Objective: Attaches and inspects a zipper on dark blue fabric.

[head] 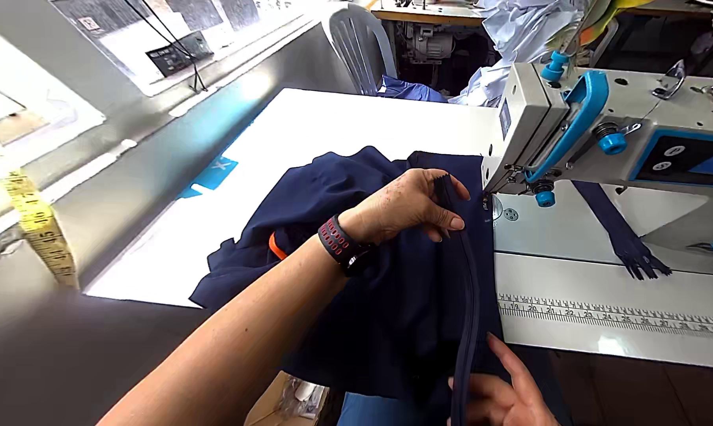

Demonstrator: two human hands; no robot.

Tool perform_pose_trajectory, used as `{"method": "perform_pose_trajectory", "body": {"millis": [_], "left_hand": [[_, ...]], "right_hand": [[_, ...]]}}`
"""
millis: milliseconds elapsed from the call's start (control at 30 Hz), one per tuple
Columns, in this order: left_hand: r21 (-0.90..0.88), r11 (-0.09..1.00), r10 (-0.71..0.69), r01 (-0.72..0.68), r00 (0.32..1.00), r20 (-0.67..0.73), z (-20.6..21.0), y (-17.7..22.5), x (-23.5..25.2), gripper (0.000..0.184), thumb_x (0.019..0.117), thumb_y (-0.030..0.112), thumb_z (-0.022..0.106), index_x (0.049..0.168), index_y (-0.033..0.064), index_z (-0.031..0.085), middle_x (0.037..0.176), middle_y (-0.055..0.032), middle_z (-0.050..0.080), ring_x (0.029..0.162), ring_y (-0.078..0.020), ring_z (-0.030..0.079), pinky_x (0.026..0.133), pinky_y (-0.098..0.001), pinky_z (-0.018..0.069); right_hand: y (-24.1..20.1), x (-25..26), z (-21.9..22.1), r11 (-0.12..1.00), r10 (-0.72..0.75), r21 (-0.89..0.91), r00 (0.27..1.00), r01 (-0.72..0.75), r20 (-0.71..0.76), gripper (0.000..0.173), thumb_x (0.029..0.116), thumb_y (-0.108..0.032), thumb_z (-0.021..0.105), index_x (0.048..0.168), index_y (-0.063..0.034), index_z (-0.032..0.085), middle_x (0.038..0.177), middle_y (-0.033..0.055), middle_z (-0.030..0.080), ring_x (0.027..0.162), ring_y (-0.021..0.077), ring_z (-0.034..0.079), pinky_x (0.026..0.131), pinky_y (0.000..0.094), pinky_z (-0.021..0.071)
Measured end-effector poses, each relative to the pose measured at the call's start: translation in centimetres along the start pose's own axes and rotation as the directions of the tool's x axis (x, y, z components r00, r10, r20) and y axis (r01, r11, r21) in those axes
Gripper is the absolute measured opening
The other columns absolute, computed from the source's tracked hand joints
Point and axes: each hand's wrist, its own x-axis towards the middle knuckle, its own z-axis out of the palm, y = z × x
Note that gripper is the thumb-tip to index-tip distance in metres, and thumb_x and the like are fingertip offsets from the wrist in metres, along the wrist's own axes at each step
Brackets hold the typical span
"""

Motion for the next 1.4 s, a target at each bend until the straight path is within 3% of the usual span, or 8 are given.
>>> {"method": "perform_pose_trajectory", "body": {"millis": [100,300,533,800,967,1100,1233,1400], "left_hand": [[0.008,0.998,-0.060,0.059,0.984,0.171,1.8,-0.6,0.3,0.018,0.0915,-0.010,0.065,0.107,-0.0003,0.063,0.080,-0.0086,0.073,0.064,-0.0134,0.072,0.056,-0.0245,0.0598],[0.141,0.976,-0.202,0.163,0.922,0.331,3.1,-1.9,2.7,0.010,0.1056,0.002,0.049,0.109,0.0011,0.059,0.088,-0.0085,0.074,0.074,-0.0127,0.074,0.064,-0.0247,0.0605],[0.356,0.932,-0.138,0.063,0.973,0.187,4.0,-2.3,5.8,0.018,0.0882,0.000,0.076,0.104,-0.0024,0.067,0.082,-0.0091,0.071,0.064,-0.0111,0.067,0.061,-0.0240,0.0567],[0.277,0.935,0.166,-0.220,0.964,0.206,2.5,3.3,1.5,0.015,0.0846,-0.008,0.074,0.095,0.0028,0.070,0.075,-0.0005,0.073,0.063,-0.0043,0.068,0.058,-0.0171,0.0576],[0.473,0.879,0.081,-0.056,0.996,-0.033,0.4,0.2,4.6,0.017,0.0846,-0.003,0.078,0.098,0.0025,0.069,0.077,-0.0047,0.072,0.064,-0.0100,0.070,0.064,-0.0256,0.0599],[0.674,0.739,0.189,0.024,0.952,-0.241,-0.5,-3.7,6.0,0.019,0.0890,0.001,0.074,0.108,-0.0015,0.070,0.092,-0.0153,0.073,0.085,-0.0258,0.070,0.083,-0.0483,0.0558],[0.743,0.665,0.337,0.072,0.859,-0.385,-1.7,-3.0,3.9,0.054,0.0903,0.004,0.071,0.138,-0.0069,0.050,0.127,-0.0285,0.061,0.115,-0.0419,0.063,0.097,-0.0564,0.0511],[0.725,0.672,0.442,-0.151,0.867,-0.230,2.9,-2.3,-7.4,0.032,0.1059,0.032,0.051,0.084,0.0168,0.068,0.069,0.0081,0.066,0.057,-0.0001,0.062,0.049,-0.0191,0.0527]], "right_hand": [[0.5,3.0,0.6,0.979,-0.206,-0.003,0.978,0.206,-0.033,0.107,0.0924,-0.019,0.075,0.161,-0.0053,-0.005,0.149,0.0143,0.055,0.107,0.0232,0.073,0.089,0.0414,0.0622],[-0.3,5.0,1.9,0.929,-0.210,-0.359,0.925,0.088,-0.316,0.025,0.0932,0.001,0.064,0.116,0.0043,0.072,0.104,0.0083,0.074,0.086,0.0035,0.066,0.075,0.0185,0.0550],[-2.4,5.1,1.1,0.996,0.065,0.088,0.884,-0.027,-0.463,0.090,0.0922,-0.016,0.072,0.149,0.0089,0.007,0.104,0.0045,0.062,0.081,0.0154,0.072,0.070,0.0355,0.0650],[-2.2,8.1,0.7,0.819,-0.411,-0.538,0.860,0.201,-0.304,0.048,0.1003,0.001,0.049,0.143,0.0180,0.035,0.113,0.0131,0.074,0.101,0.0136,0.073,0.087,0.0286,0.0620],[-0.7,6.6,3.3,0.934,-0.312,-0.219,0.944,0.283,-0.109,0.031,0.1047,0.004,0.045,0.131,0.0152,0.058,0.123,0.0243,0.070,0.103,0.0211,0.075,0.091,0.0340,0.0620],[-0.6,4.0,2.5,0.981,-0.034,0.181,0.987,0.062,-0.156,0.056,0.0994,0.012,0.045,0.154,0.0054,0.030,0.128,0.0161,0.070,0.103,0.0265,0.075,0.088,0.0431,0.0637],[-2.5,5.2,1.6,0.986,-0.030,0.155,0.987,0.055,-0.158,0.037,0.1049,0.001,0.047,0.141,0.0048,0.055,0.126,0.0156,0.072,0.112,0.0270,0.072,0.097,0.0428,0.0604],[-2.7,8.7,0.7,0.986,-0.005,0.160,0.976,0.041,-0.218,0.035,0.1053,-0.012,0.049,0.132,0.0007,0.067,0.134,0.0153,0.068,0.127,0.0223,0.062,0.110,0.0355,0.0490]]}}
